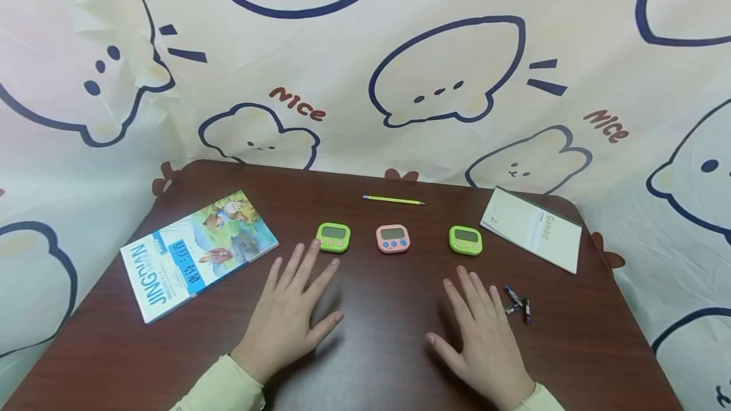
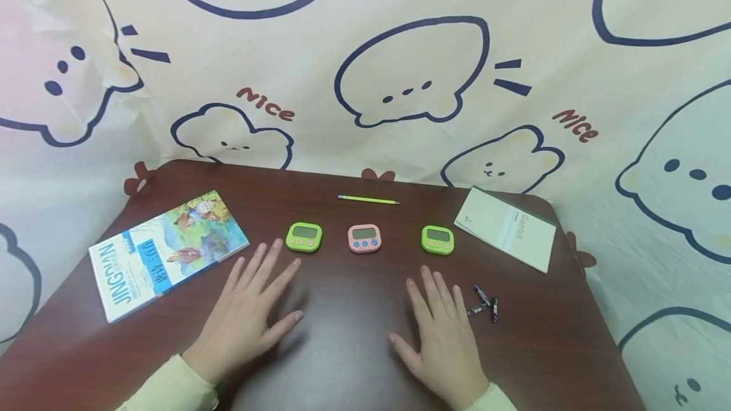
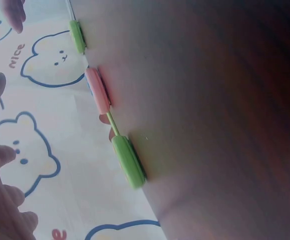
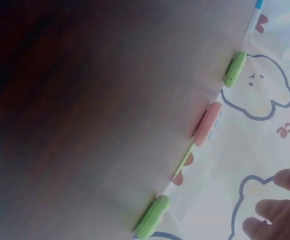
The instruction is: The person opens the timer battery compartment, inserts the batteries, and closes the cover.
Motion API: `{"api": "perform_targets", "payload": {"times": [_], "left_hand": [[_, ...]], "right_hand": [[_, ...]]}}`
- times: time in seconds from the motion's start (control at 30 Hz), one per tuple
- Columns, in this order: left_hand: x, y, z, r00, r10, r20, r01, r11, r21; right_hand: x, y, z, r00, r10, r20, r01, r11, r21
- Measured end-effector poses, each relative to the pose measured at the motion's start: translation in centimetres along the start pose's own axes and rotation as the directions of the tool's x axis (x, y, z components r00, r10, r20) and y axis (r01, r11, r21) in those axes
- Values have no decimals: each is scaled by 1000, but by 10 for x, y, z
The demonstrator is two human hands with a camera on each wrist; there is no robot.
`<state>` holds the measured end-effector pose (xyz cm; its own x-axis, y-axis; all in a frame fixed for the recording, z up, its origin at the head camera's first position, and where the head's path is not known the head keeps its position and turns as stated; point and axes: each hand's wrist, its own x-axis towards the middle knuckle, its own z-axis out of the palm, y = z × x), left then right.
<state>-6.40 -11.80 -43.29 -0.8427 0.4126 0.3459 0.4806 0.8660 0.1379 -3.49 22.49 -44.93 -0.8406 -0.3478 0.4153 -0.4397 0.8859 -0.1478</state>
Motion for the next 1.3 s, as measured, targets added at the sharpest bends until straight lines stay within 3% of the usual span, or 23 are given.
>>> {"api": "perform_targets", "payload": {"times": [0.33, 0.5, 0.67, 0.83, 1.3], "left_hand": [[-4, 0, 1, 999, -35, 11, 35, 999, -18], [-2, -1, 4, 992, -122, 44, 127, 985, -121], [1, -6, 7, 970, -228, 87, 243, 935, -257], [2, -10, 9, 954, -284, 101, 301, 874, -382], [17, -24, 20, 906, -369, 208, 423, 751, -508]], "right_hand": [[1, -2, 1, 999, 34, 17, -35, 999, 27], [4, -1, 4, 998, 58, 18, -59, 996, 63], [14, -1, 6, 991, 107, 79, -116, 986, 116], [25, -6, 9, 982, 136, 134, -157, 973, 167], [58, -25, 31, 990, 88, 108, -114, 957, 267]]}}
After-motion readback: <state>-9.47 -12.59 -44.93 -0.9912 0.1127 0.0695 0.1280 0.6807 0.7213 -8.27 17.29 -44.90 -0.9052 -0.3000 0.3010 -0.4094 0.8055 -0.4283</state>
